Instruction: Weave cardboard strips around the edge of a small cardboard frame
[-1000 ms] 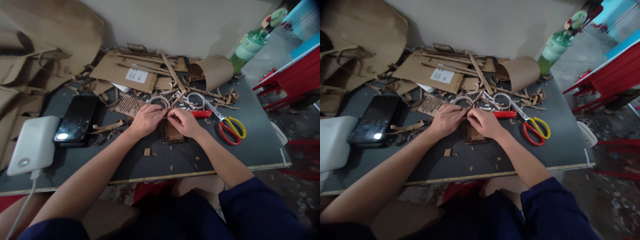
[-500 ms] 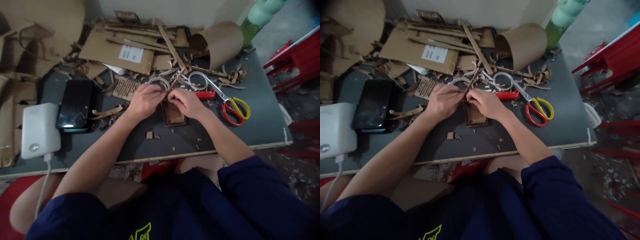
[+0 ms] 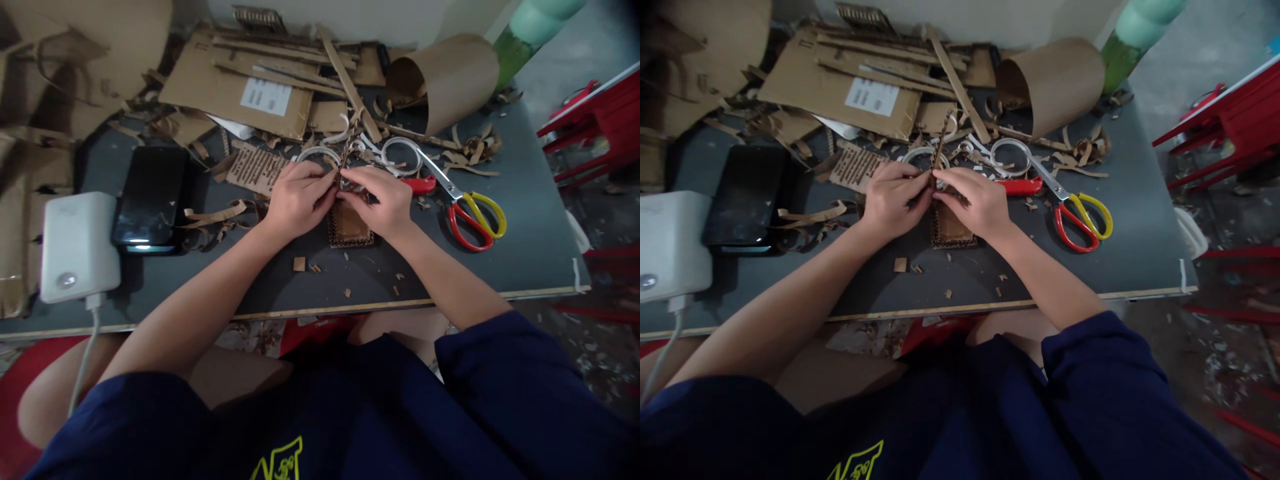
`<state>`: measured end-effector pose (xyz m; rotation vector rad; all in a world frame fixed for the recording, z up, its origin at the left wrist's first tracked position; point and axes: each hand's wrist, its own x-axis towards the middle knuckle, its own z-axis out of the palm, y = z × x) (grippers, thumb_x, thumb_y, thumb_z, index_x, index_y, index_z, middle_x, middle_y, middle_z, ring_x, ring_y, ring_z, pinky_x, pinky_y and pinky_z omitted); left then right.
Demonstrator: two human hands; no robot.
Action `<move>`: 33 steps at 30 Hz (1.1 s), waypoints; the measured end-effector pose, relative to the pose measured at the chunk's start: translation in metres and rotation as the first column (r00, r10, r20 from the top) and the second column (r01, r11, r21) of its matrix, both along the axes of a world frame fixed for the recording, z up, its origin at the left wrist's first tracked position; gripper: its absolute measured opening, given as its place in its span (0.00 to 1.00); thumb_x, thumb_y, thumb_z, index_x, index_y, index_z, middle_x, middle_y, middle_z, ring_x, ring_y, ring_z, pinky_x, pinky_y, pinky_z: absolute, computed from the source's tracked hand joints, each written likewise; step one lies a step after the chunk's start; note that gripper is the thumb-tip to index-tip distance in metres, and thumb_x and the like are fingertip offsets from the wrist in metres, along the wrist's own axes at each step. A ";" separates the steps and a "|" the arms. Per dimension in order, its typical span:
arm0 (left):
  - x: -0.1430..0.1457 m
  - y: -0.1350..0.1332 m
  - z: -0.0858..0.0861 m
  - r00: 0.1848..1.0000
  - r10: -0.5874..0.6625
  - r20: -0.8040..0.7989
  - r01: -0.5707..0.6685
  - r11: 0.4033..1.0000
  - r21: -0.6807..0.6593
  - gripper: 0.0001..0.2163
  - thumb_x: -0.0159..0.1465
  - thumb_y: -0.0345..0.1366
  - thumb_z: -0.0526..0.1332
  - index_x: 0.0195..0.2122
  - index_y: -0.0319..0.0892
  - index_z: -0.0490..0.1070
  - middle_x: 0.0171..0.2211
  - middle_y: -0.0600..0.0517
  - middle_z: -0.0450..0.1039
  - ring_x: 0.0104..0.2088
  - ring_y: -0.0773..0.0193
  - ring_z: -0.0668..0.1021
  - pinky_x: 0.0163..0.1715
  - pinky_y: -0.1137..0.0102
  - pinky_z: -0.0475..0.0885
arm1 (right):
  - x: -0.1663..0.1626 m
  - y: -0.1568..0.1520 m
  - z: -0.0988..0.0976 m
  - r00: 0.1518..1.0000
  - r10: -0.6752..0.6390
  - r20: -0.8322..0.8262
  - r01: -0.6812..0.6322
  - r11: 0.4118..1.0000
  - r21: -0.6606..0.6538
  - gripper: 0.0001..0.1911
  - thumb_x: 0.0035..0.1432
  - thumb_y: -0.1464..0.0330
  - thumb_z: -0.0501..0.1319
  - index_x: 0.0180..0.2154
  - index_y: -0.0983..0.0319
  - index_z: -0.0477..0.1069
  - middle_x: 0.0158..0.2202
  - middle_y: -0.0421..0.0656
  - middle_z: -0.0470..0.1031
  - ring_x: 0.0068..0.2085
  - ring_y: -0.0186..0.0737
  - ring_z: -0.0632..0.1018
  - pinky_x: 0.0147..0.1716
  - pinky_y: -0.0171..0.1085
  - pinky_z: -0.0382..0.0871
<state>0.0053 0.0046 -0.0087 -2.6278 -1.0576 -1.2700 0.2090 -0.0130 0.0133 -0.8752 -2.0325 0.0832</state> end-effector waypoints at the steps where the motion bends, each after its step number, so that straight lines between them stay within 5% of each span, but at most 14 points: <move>1: 0.001 -0.001 0.000 1.000 0.002 -0.001 -0.002 1.000 0.014 0.15 0.72 0.37 0.53 0.53 0.41 0.76 0.34 0.47 0.77 0.43 0.55 0.80 0.44 0.58 0.73 | 0.000 0.000 0.000 1.000 0.001 0.008 -0.001 1.000 0.014 0.09 0.67 0.64 0.62 0.44 0.57 0.79 0.44 0.43 0.85 0.46 0.43 0.84 0.48 0.42 0.79; 5: -0.001 0.000 -0.001 0.999 -0.007 -0.037 0.009 0.998 0.057 0.14 0.72 0.36 0.54 0.53 0.41 0.76 0.32 0.48 0.77 0.43 0.56 0.80 0.42 0.60 0.74 | 0.001 0.001 0.000 0.998 0.039 0.055 -0.039 0.999 0.001 0.09 0.67 0.68 0.59 0.38 0.58 0.80 0.40 0.42 0.85 0.42 0.42 0.84 0.42 0.40 0.79; 15: -0.014 0.010 0.006 0.978 -0.156 -0.140 0.142 0.984 -0.107 0.13 0.73 0.40 0.52 0.45 0.45 0.76 0.35 0.48 0.77 0.50 0.52 0.79 0.52 0.52 0.73 | 0.009 0.006 0.007 0.970 0.135 0.200 -0.096 0.977 -0.189 0.11 0.70 0.63 0.55 0.40 0.57 0.75 0.41 0.43 0.82 0.44 0.44 0.81 0.44 0.45 0.76; 28: -0.022 0.018 0.016 0.986 -0.157 -0.059 0.148 0.979 -0.142 0.10 0.68 0.40 0.57 0.41 0.47 0.79 0.36 0.48 0.78 0.48 0.51 0.79 0.52 0.50 0.72 | 0.009 0.008 0.021 0.967 0.252 -0.038 -0.246 0.885 -0.395 0.17 0.69 0.52 0.56 0.37 0.58 0.72 0.38 0.42 0.78 0.40 0.38 0.78 0.39 0.40 0.76; 33: -0.017 0.009 0.018 0.990 -0.141 -0.029 0.133 0.974 -0.183 0.13 0.67 0.44 0.59 0.47 0.46 0.77 0.40 0.46 0.79 0.53 0.47 0.77 0.56 0.46 0.69 | 0.008 0.005 0.022 0.960 0.246 -0.131 -0.278 0.872 -0.402 0.15 0.67 0.54 0.58 0.36 0.59 0.70 0.37 0.43 0.76 0.38 0.37 0.76 0.36 0.37 0.74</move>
